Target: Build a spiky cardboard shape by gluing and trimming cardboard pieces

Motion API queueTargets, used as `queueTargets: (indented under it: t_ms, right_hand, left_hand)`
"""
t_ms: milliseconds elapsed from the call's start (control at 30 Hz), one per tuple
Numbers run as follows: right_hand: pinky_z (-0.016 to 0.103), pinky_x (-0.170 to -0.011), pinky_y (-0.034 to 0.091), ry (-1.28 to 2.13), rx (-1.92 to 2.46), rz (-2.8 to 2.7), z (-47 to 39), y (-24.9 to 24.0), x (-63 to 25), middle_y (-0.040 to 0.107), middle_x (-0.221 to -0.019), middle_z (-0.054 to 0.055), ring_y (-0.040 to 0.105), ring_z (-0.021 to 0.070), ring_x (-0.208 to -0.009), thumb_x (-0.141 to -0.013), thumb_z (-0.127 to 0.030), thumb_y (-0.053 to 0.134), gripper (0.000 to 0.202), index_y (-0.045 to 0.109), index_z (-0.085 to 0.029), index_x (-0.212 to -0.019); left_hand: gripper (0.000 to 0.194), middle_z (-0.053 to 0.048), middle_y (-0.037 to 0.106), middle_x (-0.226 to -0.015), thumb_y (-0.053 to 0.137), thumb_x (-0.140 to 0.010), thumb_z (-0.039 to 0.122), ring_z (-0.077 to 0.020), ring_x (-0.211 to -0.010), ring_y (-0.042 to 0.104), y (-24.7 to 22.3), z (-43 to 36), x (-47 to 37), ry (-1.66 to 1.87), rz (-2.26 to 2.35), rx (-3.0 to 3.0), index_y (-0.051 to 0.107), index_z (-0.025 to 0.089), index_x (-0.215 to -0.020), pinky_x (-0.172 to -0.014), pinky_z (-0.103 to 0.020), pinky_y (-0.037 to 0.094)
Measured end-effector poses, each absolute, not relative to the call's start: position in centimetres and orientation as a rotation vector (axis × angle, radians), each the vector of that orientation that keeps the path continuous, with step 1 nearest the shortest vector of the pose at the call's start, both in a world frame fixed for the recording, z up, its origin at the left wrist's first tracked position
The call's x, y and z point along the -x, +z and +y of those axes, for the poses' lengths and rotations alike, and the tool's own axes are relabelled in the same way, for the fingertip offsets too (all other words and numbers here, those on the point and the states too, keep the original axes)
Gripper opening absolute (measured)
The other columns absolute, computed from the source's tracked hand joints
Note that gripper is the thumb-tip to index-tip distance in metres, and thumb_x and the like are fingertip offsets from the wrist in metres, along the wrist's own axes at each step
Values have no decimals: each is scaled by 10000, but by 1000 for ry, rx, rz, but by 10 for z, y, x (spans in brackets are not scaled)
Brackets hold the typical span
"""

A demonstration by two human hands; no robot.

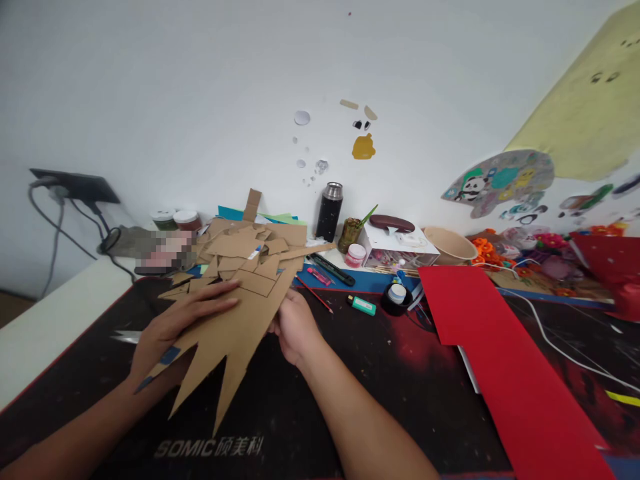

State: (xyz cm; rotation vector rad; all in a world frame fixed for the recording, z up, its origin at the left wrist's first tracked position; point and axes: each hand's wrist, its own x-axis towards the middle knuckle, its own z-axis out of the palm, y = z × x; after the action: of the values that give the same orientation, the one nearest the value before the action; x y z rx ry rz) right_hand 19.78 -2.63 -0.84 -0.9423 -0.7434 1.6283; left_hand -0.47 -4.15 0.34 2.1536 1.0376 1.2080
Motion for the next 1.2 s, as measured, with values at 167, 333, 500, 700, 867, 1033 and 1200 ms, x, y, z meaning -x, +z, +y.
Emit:
queueTargets:
  t_ms: [167, 333, 500, 700, 867, 1033, 1200]
  right_hand:
    - [247, -504, 454, 1701, 909, -661, -22, -9, -203, 526, -535, -54, 485, 116, -464, -790, -404, 771, 252, 632, -207, -716]
    - [223, -454, 408, 1762, 866, -644, -18, -7, -208, 608, -598, -20, 525, 111, -468, -803, -609, 785, 447, 658, -182, -772]
    - [224, -445, 400, 1680, 871, -716, -22, -5, -207, 578, -592, -46, 480, 99, -459, -734, -659, 871, 517, 659, -193, -809]
    - [219, -414, 384, 1592, 902, -830, -22, -5, -207, 531, -570, -64, 476, 95, -453, -732, -657, 885, 519, 658, -193, -786]
    - [242, -430, 420, 1500, 946, -999, -22, -5, -208, 633, -621, -26, 547, 120, -478, -785, -667, 835, 495, 664, -202, -773]
    - [249, -437, 433, 1445, 956, -1126, -23, -7, -206, 610, -597, -29, 548, 124, -475, -815, -683, 801, 504, 652, -208, -738]
    - [235, -429, 437, 1450, 966, -1138, -23, -7, -206, 617, -598, -29, 559, 120, -472, -825, -681, 788, 499, 646, -210, -743]
  left_hand:
    - [391, -58, 658, -1549, 654, -968, 421, -328, -1397, 621, -3, -34, 10, 1238, 1122, -2244, 755, 319, -1332, -1162, -435, 477]
    - [400, -33, 687, -1518, 693, -899, 428, -377, -1406, 601, -8, -27, 12, 1364, 1075, -2076, 818, 356, -1273, -1188, -428, 445]
    - [308, -7, 698, -1503, 739, -883, 403, -380, -1455, 552, -4, -33, 4, 1302, 1112, -1835, 861, 365, -1163, -1273, -456, 335]
    - [655, -63, 636, -1576, 792, -913, 436, -309, -1343, 660, 1, -25, 0, 1443, 1126, -1452, 595, 353, -1532, -1151, -419, 486]
    - [657, -154, 847, -1054, 796, -795, 712, -355, -958, 794, 2, -11, 4, 1163, 1006, -926, 809, 171, -1167, -683, -363, 626]
    - [466, -110, 848, -846, 950, -696, 552, -318, -756, 790, 5, -17, 4, 979, 1006, -997, 847, 182, -959, -619, -345, 614]
    - [417, -102, 853, -852, 938, -736, 536, -273, -687, 776, 5, -19, 1, 936, 1004, -1005, 843, 193, -955, -636, -338, 621]
